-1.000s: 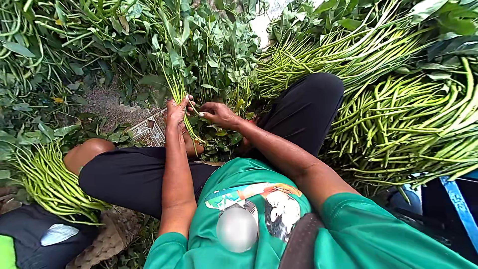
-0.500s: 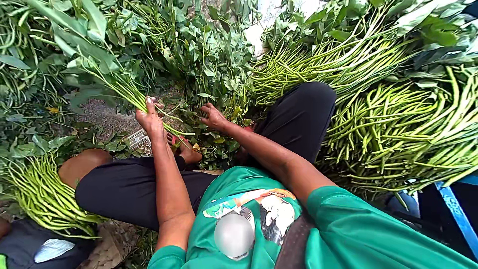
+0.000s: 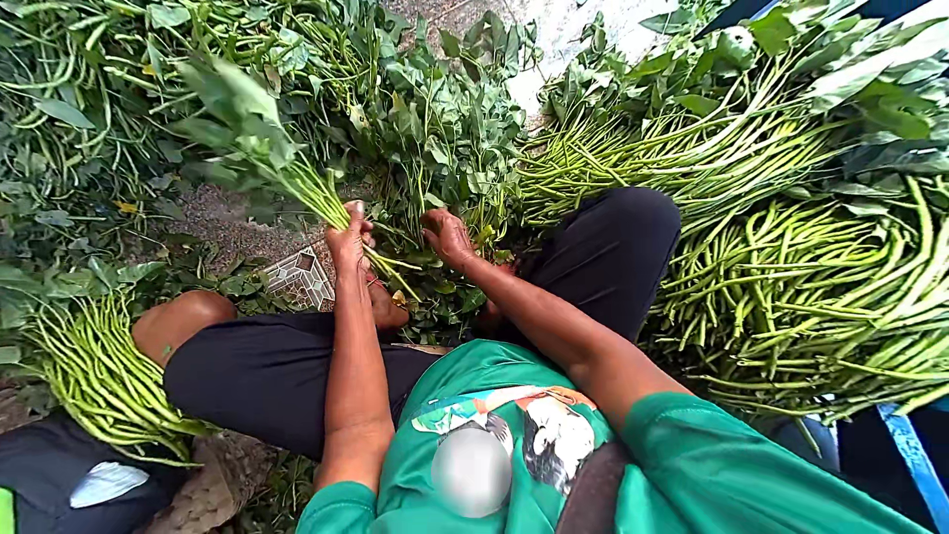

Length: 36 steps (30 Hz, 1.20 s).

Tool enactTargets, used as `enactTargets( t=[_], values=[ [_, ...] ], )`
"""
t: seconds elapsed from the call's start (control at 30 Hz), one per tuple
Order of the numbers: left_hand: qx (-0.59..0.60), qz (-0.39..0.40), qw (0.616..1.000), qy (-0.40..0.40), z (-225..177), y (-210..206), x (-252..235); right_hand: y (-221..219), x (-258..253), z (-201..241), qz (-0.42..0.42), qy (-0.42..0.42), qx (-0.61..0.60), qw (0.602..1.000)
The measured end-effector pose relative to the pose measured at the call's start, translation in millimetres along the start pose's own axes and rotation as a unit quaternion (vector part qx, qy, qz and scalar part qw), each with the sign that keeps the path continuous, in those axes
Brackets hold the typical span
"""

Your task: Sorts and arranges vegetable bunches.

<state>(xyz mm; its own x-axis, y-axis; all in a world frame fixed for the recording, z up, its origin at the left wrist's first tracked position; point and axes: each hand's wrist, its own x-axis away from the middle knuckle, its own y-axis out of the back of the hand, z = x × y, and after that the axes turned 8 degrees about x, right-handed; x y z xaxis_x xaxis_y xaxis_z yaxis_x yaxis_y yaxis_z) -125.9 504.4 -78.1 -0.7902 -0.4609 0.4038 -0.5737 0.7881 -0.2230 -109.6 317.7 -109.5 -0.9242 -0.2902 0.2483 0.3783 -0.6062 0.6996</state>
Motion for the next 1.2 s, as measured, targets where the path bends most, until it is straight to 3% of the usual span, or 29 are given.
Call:
enactTargets(
  t=[0.1, 0.27, 0.33, 0.4, 0.47, 0.6, 0.83, 0.9, 1.0, 1.07, 1.13, 1.2],
  values=[
    [0.002, 0.053, 0.992, 0.114, 15.3, -5.1, 1.0, -0.2, 25.2, 20.1, -0.025, 0.067, -0.021, 0.997],
    [-0.059, 0.087, 0.979, 0.172, 21.9, -12.2, 10.6, -15.4, 48.3, 29.5, -0.026, 0.132, -0.058, 0.989],
    [-0.07, 0.098, 0.974, 0.194, 18.8, -8.7, 11.6, -17.3, 52.9, 30.7, -0.013, 0.127, -0.082, 0.988],
    [-0.06, 0.098, 0.975, 0.192, 14.6, -6.1, 12.8, -13.8, 51.5, 29.0, 0.03, 0.066, -0.094, 0.993],
    [-0.065, 0.098, 0.979, 0.165, 6.5, -6.2, 14.1, -8.2, 45.2, 29.2, 0.059, 0.024, -0.09, 0.994],
    [-0.066, 0.096, 0.987, 0.108, 4.8, -7.5, 16.9, -8.0, 40.3, 36.3, 0.069, 0.048, -0.005, 0.996],
    [-0.014, -0.041, 0.999, -0.025, -18.1, 23.7, -3.9, -2.7, 73.9, 51.5, 0.149, 0.097, 0.055, 0.982],
    [-0.004, -0.049, 0.998, -0.043, -21.0, 28.9, -5.2, -0.3, 79.1, 49.4, 0.126, 0.134, 0.05, 0.982],
    [0.01, -0.068, 0.996, -0.065, -26.5, 33.2, -7.1, -2.6, 84.2, 41.0, 0.013, 0.235, 0.048, 0.971],
    [0.006, -0.1, 0.99, -0.103, -35.4, 40.2, -10.5, -2.9, 83.8, 34.3, 0.001, 0.261, 0.072, 0.963],
    [-0.022, -0.121, 0.981, -0.151, -46.1, 49.7, -15.8, -2.6, 77.7, 25.0, 0.079, 0.217, 0.128, 0.965],
    [-0.072, -0.122, 0.971, -0.193, -51.1, 51.1, -15.6, -4.1, 57.8, 14.9, 0.203, 0.114, 0.154, 0.96]
  ],
)
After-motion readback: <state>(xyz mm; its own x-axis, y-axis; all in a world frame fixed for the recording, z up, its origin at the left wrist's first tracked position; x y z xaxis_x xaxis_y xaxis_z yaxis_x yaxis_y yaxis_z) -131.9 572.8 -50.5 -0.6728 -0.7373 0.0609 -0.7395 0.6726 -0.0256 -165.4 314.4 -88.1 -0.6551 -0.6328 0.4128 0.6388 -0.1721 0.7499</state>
